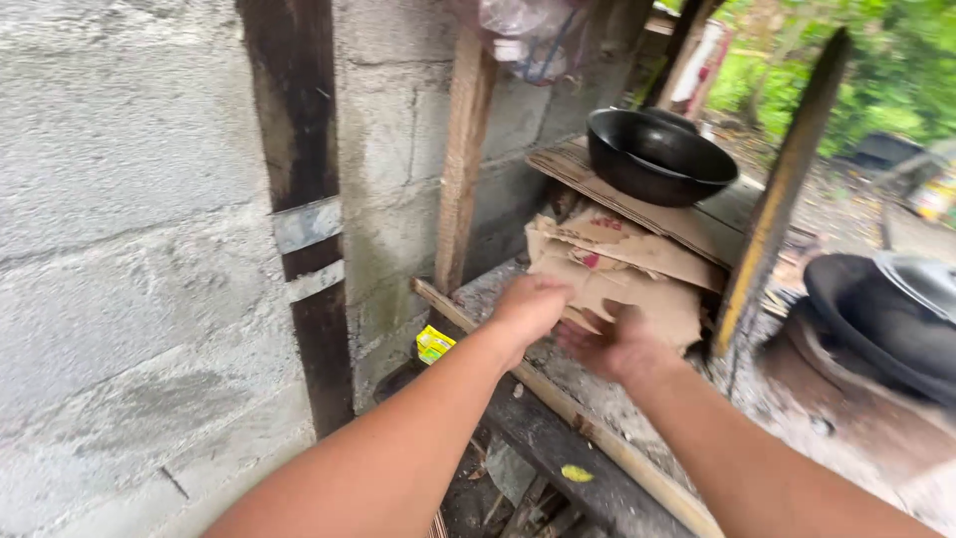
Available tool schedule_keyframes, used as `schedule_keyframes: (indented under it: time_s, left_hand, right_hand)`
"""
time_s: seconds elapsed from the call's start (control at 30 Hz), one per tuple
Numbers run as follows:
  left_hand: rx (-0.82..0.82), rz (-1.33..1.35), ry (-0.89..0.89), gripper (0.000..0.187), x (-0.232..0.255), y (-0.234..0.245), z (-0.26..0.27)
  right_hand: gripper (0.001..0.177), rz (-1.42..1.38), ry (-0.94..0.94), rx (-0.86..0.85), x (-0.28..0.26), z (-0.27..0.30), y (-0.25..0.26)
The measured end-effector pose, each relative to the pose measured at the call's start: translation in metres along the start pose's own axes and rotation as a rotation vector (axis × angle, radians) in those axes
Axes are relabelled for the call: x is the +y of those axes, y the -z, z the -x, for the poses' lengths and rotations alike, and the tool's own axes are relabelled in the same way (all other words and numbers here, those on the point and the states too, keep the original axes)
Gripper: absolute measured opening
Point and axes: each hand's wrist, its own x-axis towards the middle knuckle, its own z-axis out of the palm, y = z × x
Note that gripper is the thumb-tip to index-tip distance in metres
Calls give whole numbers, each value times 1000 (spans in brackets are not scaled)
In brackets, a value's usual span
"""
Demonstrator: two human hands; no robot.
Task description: Splitting pieces of wood using a large knife and preparing a fire.
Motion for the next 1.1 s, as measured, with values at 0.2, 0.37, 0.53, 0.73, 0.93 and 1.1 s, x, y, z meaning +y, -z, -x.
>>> schedule_keyframes:
  time_s: [0.2,0.37,0.53,0.73,0.93,1.1]
  left_hand:
    - [-59,-342,-390,52,50,-56,83]
    - [-231,-435,-451,58,4,-45,96]
    - [-265,-743,46,76,-46,-62,85]
    - [-582,145,344,55,20,-151,168]
    - [-924,7,255,26,46,-252,292]
    - [-1152,-19,124,28,43,-331,419]
  right_hand:
    - [80,-204,101,-452,43,74,-4]
    - [77,-151,108,-330,30,134,28]
    - [69,90,413,-47,41,214,50]
    - [70,860,1001,94,71,285,133]
    - [58,895,1103,332,92,402,265]
    - [54,542,990,269,110,482,401]
